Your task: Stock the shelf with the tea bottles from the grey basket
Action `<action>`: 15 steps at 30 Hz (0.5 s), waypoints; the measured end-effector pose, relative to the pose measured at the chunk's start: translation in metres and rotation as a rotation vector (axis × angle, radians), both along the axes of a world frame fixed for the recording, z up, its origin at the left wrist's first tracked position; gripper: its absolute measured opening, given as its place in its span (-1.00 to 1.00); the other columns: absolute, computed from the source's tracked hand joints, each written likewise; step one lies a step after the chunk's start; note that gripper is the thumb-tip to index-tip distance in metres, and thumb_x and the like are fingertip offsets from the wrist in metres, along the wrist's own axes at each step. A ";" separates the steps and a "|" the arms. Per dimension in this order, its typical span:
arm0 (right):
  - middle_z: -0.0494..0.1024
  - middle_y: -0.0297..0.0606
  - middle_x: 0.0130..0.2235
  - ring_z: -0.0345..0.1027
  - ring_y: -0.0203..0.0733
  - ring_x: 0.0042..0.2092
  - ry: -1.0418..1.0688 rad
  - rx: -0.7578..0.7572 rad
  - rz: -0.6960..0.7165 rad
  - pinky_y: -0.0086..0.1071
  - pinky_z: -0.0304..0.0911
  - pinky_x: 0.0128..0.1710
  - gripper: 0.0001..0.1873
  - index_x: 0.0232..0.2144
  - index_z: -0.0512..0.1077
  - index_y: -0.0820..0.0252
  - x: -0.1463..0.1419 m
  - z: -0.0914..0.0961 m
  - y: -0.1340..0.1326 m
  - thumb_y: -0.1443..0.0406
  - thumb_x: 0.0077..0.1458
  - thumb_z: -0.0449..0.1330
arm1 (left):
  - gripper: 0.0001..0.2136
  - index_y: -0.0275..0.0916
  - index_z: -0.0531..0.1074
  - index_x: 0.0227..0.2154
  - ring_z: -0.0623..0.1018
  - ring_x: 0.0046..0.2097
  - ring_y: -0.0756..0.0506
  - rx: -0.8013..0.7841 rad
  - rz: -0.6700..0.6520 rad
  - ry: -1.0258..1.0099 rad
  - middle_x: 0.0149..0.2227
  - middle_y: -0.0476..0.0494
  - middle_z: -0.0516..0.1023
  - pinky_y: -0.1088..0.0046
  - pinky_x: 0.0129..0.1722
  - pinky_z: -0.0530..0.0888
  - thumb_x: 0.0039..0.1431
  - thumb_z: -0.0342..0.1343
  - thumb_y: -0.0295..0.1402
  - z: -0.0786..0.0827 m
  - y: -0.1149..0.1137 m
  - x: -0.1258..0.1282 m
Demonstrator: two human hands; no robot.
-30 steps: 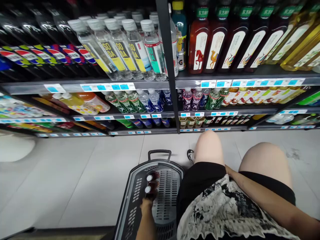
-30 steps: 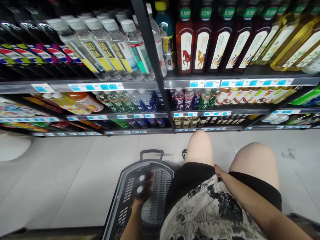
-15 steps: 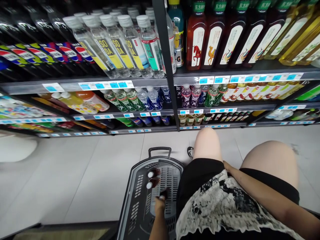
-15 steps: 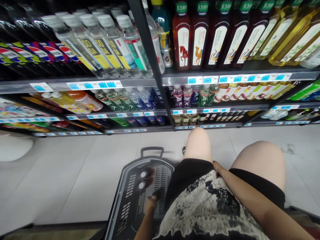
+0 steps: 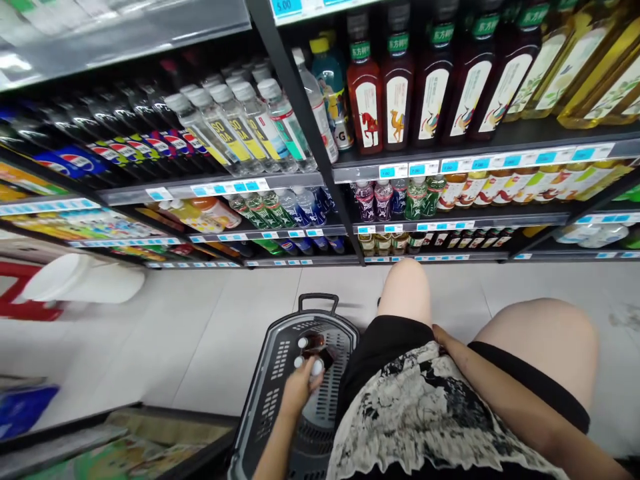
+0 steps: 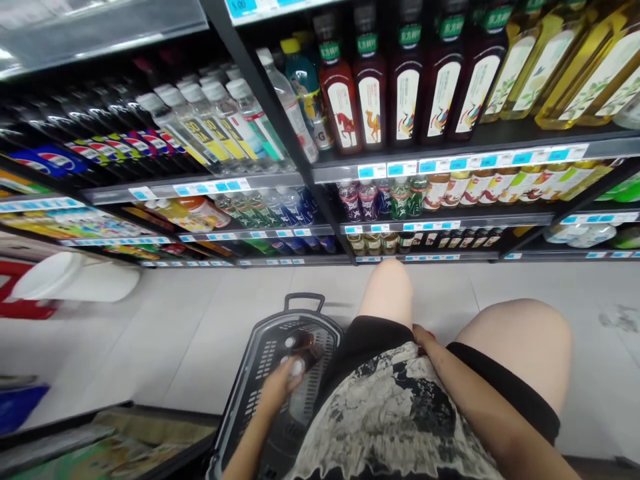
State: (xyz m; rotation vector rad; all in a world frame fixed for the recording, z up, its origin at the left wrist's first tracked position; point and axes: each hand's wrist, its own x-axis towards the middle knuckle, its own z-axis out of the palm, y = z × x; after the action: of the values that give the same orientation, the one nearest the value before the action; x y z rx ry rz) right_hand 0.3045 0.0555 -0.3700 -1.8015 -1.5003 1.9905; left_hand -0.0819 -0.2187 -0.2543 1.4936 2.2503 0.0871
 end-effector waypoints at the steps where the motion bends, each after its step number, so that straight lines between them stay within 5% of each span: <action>1: 0.56 -0.14 -0.45 0.45 0.16 -0.18 0.020 0.002 0.002 -0.22 0.35 -0.11 -0.87 -0.65 0.40 0.16 0.000 -0.002 0.003 0.34 -0.26 0.31 | -0.72 -0.16 0.47 -0.04 0.64 -0.18 -0.18 0.061 -0.047 0.076 -0.16 -0.18 0.64 0.40 -0.23 0.52 0.20 0.08 -0.28 0.026 0.011 -0.003; 5: 0.53 -0.20 -0.42 0.42 0.10 -0.12 0.019 0.050 -0.097 -0.24 0.27 0.00 -0.79 -0.47 0.40 0.19 -0.002 -0.002 0.016 0.40 -0.28 0.30 | -0.75 -0.20 0.53 -0.12 0.60 -0.41 -0.07 0.489 -0.210 0.364 -0.36 -0.10 0.63 0.52 -0.43 0.41 0.25 0.11 -0.20 0.131 0.064 0.007; 8: 0.45 -0.32 -0.49 0.40 -0.04 -0.32 0.024 0.040 -0.253 -0.29 0.31 -0.22 -0.63 -0.22 0.34 0.20 -0.003 0.010 0.026 0.40 -0.19 0.21 | -0.79 -0.22 0.54 -0.20 0.55 -0.47 -0.02 0.802 -0.242 0.459 -0.42 -0.07 0.62 0.54 -0.45 0.38 0.23 0.14 -0.22 0.189 0.108 0.036; 11: 0.41 -0.34 -0.44 0.32 -0.21 -0.47 0.174 -0.040 -0.390 -0.43 0.26 -0.44 -0.68 -0.17 0.24 0.18 0.003 0.035 0.035 0.30 -0.04 0.12 | -0.78 -0.24 0.52 -0.22 0.53 -0.48 0.00 0.943 -0.149 0.353 -0.40 -0.06 0.63 0.54 -0.44 0.41 0.24 0.10 -0.22 0.221 0.152 0.074; 15: 0.34 -0.36 -0.42 0.22 -0.32 -0.52 0.467 -0.100 -0.446 -0.49 0.21 -0.51 -0.71 -0.31 0.20 0.15 0.015 0.077 0.042 0.05 0.14 0.06 | -0.76 -0.25 0.50 -0.20 0.55 -0.42 0.01 0.952 -0.153 0.083 -0.30 -0.08 0.64 0.56 -0.40 0.43 0.23 0.07 -0.20 0.237 0.202 0.125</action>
State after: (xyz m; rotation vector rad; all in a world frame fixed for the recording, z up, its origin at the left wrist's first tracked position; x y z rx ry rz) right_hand 0.3196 0.0976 -0.2928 -1.3969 -0.7986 2.0732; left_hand 0.0428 -0.0162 -0.0168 2.1199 2.2389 1.2039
